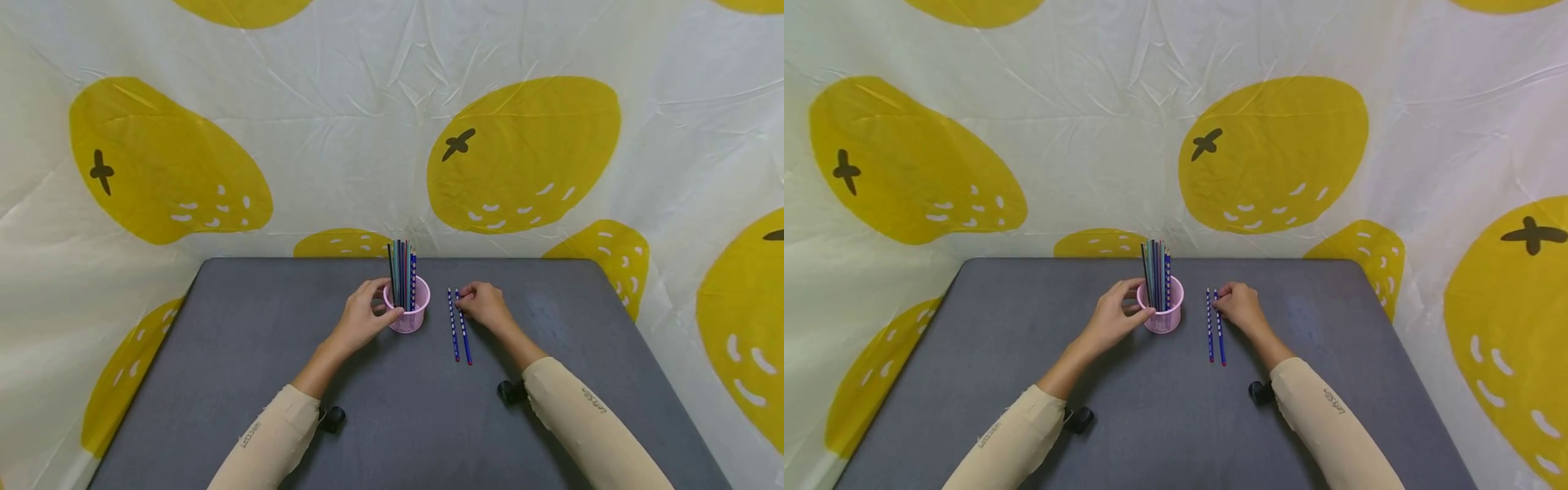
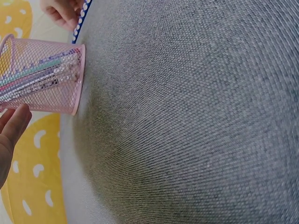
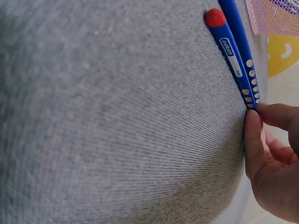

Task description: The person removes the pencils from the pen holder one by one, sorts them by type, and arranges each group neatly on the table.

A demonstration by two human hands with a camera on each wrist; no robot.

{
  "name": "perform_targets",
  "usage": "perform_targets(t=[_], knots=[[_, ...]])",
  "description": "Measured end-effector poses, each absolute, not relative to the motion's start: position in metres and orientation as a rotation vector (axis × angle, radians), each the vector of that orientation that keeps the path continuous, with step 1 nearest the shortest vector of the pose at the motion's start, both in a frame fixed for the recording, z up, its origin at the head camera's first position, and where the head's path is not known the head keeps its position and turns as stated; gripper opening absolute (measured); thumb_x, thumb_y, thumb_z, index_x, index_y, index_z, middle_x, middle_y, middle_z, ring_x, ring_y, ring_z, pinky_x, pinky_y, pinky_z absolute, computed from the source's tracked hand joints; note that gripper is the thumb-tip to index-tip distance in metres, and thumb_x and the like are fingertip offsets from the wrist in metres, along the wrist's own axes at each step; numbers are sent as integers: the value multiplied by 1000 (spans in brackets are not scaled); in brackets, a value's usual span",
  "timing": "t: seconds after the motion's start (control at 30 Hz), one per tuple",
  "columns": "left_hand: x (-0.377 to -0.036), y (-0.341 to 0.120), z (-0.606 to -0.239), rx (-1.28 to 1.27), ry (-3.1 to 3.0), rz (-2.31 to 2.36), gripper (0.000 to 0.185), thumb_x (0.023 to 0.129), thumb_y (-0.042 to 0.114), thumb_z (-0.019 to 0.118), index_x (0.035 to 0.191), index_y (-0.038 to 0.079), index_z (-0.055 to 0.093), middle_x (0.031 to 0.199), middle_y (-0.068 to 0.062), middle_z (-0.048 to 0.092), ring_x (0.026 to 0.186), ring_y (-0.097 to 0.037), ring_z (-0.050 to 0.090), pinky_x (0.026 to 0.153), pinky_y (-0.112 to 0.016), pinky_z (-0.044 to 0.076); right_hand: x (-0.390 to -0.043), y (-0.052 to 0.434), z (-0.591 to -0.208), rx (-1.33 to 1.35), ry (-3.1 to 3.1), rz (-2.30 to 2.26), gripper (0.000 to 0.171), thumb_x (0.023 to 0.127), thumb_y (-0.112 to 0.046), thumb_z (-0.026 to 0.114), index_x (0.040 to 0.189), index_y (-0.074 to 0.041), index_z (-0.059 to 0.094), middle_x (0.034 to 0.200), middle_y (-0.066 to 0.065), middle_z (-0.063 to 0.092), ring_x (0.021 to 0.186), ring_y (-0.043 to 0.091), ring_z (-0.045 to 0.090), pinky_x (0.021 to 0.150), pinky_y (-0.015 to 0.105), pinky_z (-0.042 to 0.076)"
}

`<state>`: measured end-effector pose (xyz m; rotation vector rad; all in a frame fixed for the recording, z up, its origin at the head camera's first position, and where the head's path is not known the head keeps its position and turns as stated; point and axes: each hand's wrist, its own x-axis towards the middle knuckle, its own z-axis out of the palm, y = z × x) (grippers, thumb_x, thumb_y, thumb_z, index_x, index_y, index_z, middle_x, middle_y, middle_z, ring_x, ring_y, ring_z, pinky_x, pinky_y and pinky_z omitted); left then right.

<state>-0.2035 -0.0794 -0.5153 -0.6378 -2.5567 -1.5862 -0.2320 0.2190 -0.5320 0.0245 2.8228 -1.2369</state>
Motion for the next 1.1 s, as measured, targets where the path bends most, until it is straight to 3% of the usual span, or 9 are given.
perform_targets(t=[0.4, 0.67, 1.1], knots=[[-204, -80, -513, -643, -2543, -1620, 64, 87, 19, 85, 141, 1, 55, 129, -26, 60, 117, -39, 65, 92, -32, 62, -237, 218, -532, 50, 2807, -1239, 25, 88, -9, 79, 105, 6, 70, 89, 16, 76, 61, 9, 68, 59, 25, 61], [-204, -80, -512, -632, -2558, -1600, 65, 87, 21, 85, 142, 2, 55, 128, -19, 61, 116, -31, 65, 92, -31, 62, -239, 216, -531, 46, 2806, -1229, 24, 88, -9, 78, 105, 6, 70, 89, 17, 76, 62, 9, 69, 60, 26, 62], [-205, -79, -510, -624, -2553, -1623, 65, 87, 18, 85, 141, 0, 55, 129, -26, 60, 117, -38, 65, 93, -37, 62, -239, 216, -530, 62, 2810, -1211, 23, 89, -11, 78, 104, 5, 70, 89, 16, 76, 62, 9, 68, 60, 24, 60]])
